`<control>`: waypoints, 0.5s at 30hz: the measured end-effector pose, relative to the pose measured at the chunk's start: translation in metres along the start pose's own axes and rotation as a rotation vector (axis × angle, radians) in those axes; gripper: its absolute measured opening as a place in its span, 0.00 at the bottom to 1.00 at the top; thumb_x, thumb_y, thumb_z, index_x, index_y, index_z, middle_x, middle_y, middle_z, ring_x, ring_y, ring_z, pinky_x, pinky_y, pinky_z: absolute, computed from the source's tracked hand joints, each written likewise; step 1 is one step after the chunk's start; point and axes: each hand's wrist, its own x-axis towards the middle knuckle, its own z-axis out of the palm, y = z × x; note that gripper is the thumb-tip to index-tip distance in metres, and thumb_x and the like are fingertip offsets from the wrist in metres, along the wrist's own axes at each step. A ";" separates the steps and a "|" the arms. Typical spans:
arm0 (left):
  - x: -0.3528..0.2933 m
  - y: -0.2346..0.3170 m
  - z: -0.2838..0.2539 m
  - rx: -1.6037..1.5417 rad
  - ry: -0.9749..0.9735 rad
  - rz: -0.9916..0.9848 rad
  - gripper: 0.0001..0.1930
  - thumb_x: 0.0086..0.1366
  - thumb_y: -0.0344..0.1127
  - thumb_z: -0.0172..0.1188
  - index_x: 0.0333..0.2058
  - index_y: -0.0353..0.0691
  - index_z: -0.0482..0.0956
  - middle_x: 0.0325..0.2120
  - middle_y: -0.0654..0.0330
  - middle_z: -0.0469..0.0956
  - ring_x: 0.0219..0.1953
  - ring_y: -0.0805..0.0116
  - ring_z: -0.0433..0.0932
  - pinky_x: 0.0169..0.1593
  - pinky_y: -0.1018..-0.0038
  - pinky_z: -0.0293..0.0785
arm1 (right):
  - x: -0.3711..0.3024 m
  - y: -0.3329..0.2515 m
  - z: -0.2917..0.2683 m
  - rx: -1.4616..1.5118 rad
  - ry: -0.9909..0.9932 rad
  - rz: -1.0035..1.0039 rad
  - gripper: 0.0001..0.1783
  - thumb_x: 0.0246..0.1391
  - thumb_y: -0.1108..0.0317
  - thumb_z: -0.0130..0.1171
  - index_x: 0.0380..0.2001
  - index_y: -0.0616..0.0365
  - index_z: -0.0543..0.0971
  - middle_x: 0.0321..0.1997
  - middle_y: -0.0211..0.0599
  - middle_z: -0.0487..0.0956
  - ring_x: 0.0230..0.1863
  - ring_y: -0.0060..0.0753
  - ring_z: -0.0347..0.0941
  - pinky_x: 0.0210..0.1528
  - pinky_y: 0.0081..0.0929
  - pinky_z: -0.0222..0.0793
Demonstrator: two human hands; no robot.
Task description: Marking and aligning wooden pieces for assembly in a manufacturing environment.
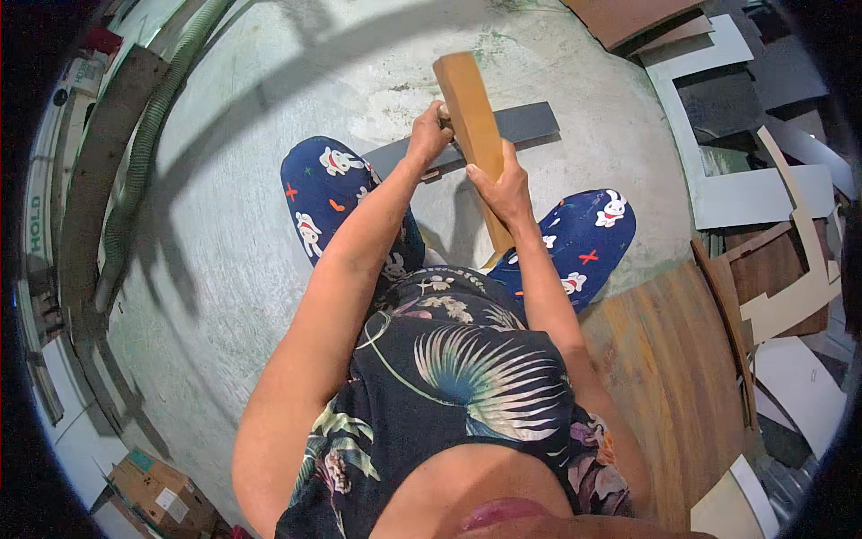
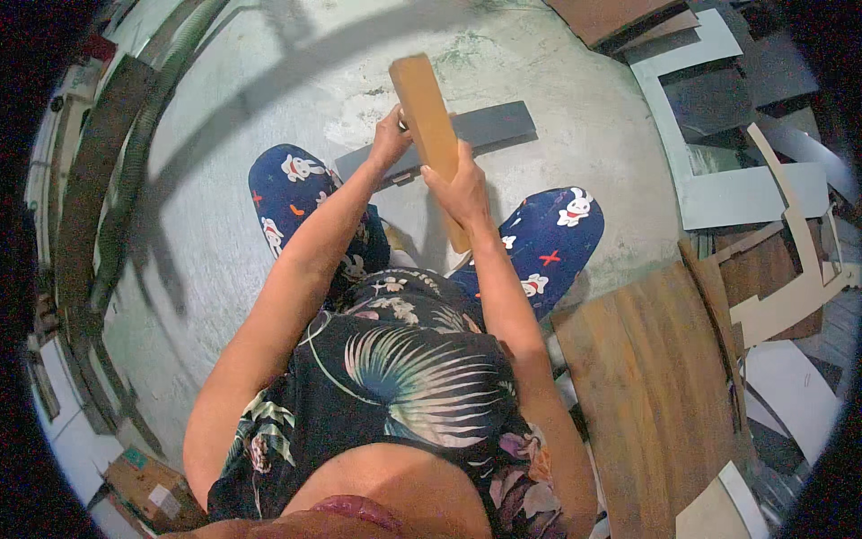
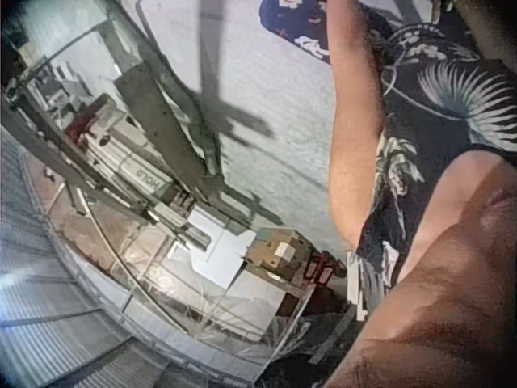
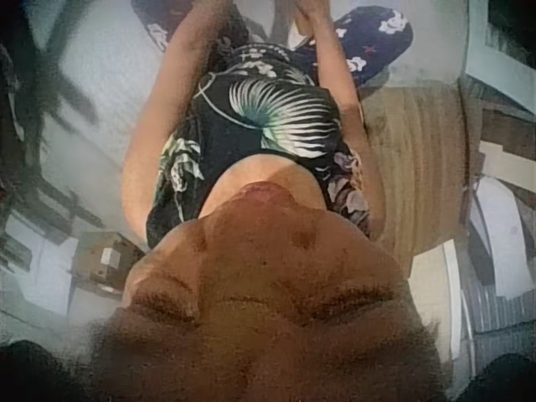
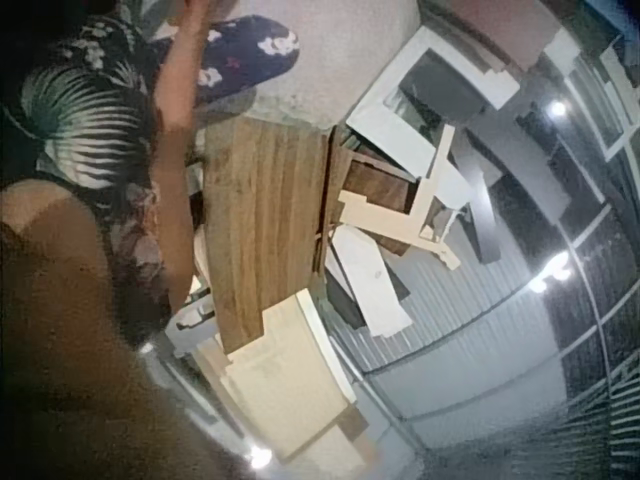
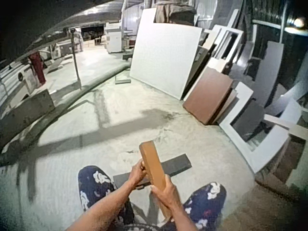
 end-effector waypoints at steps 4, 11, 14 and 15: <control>0.000 0.007 0.004 -0.102 -0.003 -0.002 0.25 0.50 0.28 0.67 0.49 0.38 0.74 0.37 0.47 0.83 0.41 0.55 0.83 0.45 0.65 0.78 | 0.006 0.007 0.003 -0.039 -0.033 0.076 0.30 0.47 0.58 0.66 0.50 0.61 0.68 0.42 0.62 0.79 0.47 0.64 0.76 0.47 0.48 0.72; 0.004 -0.008 -0.003 0.062 -0.132 -0.021 0.23 0.53 0.33 0.68 0.49 0.39 0.76 0.41 0.51 0.82 0.43 0.56 0.81 0.49 0.66 0.75 | 0.002 0.005 -0.001 0.057 0.042 0.021 0.27 0.48 0.61 0.66 0.49 0.61 0.69 0.42 0.56 0.80 0.46 0.59 0.78 0.47 0.43 0.73; 0.007 -0.009 -0.010 0.086 -0.026 -0.008 0.20 0.52 0.32 0.68 0.45 0.39 0.78 0.36 0.55 0.83 0.40 0.62 0.82 0.46 0.68 0.76 | -0.001 0.003 -0.007 0.100 0.154 -0.051 0.27 0.48 0.61 0.66 0.49 0.60 0.70 0.42 0.52 0.81 0.45 0.53 0.79 0.46 0.42 0.73; 0.010 -0.006 -0.012 0.084 -0.026 -0.004 0.20 0.52 0.32 0.68 0.45 0.39 0.78 0.36 0.55 0.83 0.40 0.62 0.82 0.46 0.68 0.76 | 0.000 0.006 -0.008 0.098 0.156 -0.053 0.27 0.48 0.61 0.66 0.49 0.60 0.70 0.42 0.52 0.81 0.45 0.53 0.79 0.46 0.42 0.73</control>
